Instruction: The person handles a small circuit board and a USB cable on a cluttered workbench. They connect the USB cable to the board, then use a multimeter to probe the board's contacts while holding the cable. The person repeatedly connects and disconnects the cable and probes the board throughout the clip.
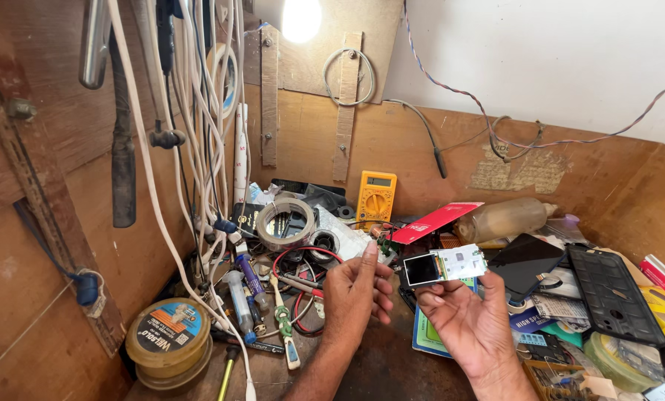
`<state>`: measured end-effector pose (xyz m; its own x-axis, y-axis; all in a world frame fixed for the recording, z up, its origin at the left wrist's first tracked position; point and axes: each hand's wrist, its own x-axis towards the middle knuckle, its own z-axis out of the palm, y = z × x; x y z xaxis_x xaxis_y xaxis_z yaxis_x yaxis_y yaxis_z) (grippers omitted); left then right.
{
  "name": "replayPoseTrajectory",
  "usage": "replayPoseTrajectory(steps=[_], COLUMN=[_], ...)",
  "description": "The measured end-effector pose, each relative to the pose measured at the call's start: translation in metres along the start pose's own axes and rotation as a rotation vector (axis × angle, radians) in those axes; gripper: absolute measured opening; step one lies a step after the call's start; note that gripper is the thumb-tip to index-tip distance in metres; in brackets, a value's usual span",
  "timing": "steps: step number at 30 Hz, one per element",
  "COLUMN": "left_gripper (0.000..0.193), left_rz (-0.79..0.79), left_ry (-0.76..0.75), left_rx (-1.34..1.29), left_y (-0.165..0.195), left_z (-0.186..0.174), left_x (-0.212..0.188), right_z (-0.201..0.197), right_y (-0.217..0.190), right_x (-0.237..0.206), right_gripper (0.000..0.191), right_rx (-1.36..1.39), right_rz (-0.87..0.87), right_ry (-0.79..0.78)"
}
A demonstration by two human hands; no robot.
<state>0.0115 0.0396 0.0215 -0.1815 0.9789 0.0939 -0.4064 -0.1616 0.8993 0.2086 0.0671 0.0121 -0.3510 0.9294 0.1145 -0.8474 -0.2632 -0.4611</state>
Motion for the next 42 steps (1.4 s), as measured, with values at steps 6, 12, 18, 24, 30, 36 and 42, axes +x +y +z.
replayPoseTrajectory(steps=[6, 12, 18, 24, 30, 36, 42], left_gripper=[0.064, 0.07, 0.06, 0.053, 0.047, 0.036, 0.02], left_rz=[-0.208, -0.438, -0.508, -0.506, -0.467, -0.386, -0.053], left_ry=[-0.166, -0.258, -0.33, -0.352, -0.298, -0.167, -0.063], left_rx=[-0.054, -0.135, -0.228, -0.31, -0.295, -0.266, -0.155], left_y=[0.0, 0.008, 0.008, -0.01, -0.018, -0.018, -0.017], left_z=[-0.006, -0.012, -0.019, -0.02, -0.018, -0.015, -0.016], left_x=[0.0, 0.0, 0.002, 0.011, 0.01, 0.006, 0.009], right_z=[0.002, 0.008, 0.022, 0.036, 0.029, 0.009, 0.005], right_y=[0.003, 0.013, 0.03, 0.039, 0.037, 0.03, 0.025], right_x=[0.001, -0.001, -0.008, -0.014, -0.013, -0.005, 0.0], right_gripper=[0.057, 0.036, 0.043, 0.054, 0.048, 0.026, 0.025], right_rx=[-0.198, -0.636, -1.31, -1.518, -1.527, -1.25, -1.415], right_rz=[-0.094, -0.176, -0.293, -0.314, -0.381, -0.536, -0.67], right_ry=[0.024, 0.084, 0.035, -0.002, -0.039, 0.089, 0.362])
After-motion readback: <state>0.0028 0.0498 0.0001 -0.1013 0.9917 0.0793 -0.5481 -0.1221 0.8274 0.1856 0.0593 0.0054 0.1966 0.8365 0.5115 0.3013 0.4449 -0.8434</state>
